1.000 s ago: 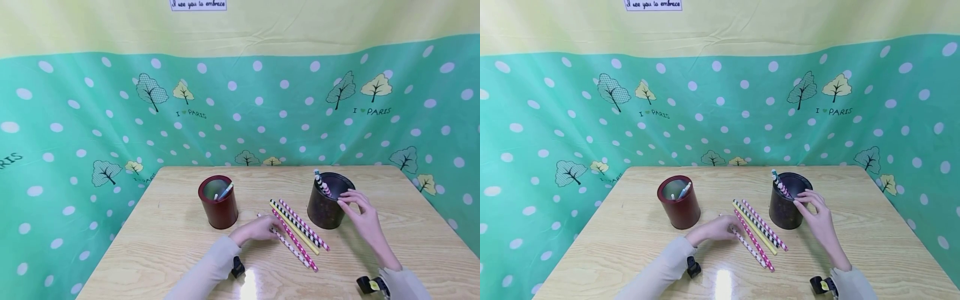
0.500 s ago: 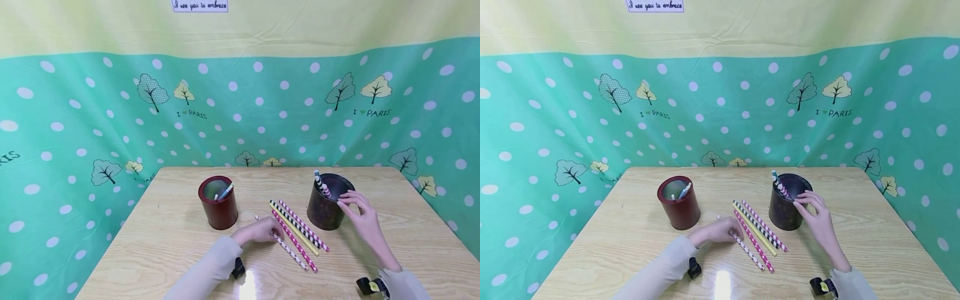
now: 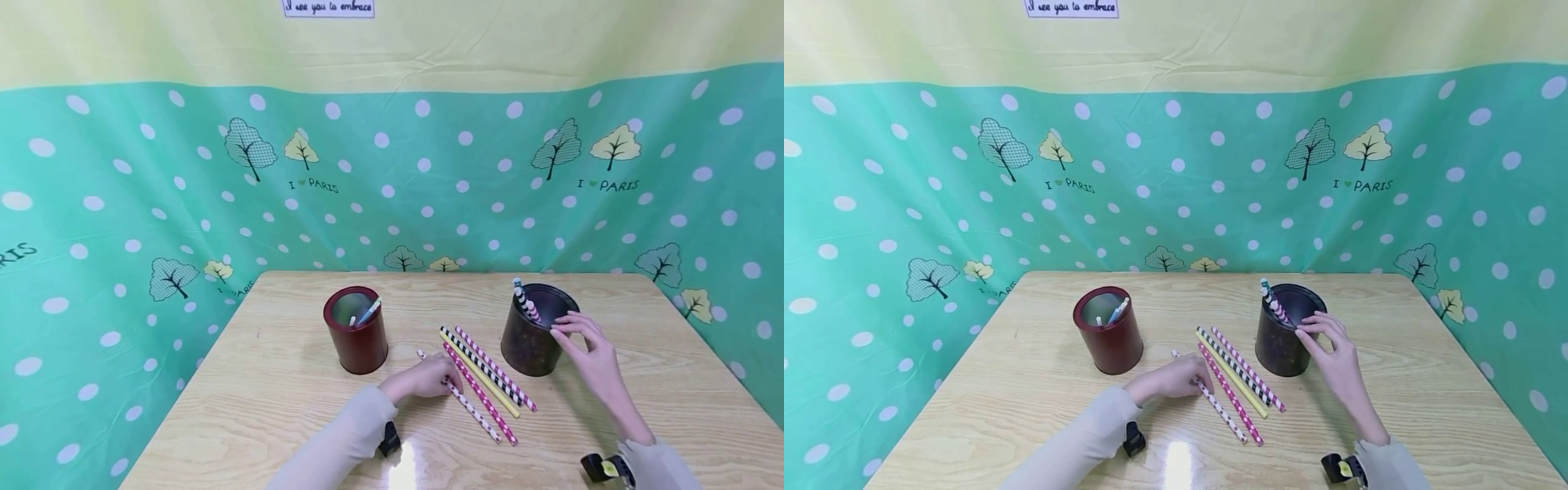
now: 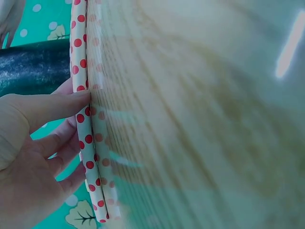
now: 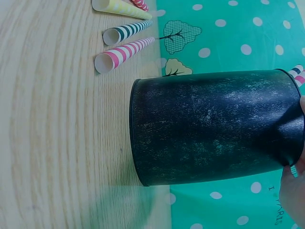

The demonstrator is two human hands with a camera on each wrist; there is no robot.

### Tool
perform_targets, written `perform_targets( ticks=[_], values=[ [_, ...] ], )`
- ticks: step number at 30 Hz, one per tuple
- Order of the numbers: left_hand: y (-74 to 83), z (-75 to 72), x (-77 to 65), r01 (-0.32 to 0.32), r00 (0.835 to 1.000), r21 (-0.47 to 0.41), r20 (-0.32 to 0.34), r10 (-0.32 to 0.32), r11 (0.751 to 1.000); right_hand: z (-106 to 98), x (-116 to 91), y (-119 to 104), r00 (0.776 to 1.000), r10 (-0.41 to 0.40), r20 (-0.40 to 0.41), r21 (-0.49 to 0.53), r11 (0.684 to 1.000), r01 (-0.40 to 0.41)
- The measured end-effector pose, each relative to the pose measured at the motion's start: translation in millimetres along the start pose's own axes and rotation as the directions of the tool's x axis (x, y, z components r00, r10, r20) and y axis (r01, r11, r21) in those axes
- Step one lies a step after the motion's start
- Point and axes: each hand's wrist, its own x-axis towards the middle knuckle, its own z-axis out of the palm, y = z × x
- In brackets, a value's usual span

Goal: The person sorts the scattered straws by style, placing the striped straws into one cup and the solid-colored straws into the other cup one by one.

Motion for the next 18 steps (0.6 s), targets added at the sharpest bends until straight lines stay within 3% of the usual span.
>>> perform_targets(
  ticks=[11,18],
  values=[
    [1.1,-1.2,0.7,0.008,1.0,-0.029,-0.01,-0.008,1.0,0.7,-0.2,-24.1,1.0,-0.005,-0.003,0.005,1.0,0.005],
    [1.5,-4.9,-0.3,-0.006,0.996,-0.166,-0.086,-0.009,0.986,-0.4,-0.3,2.3,1.0,-0.01,0.007,0.023,1.0,0.01]
  ],
)
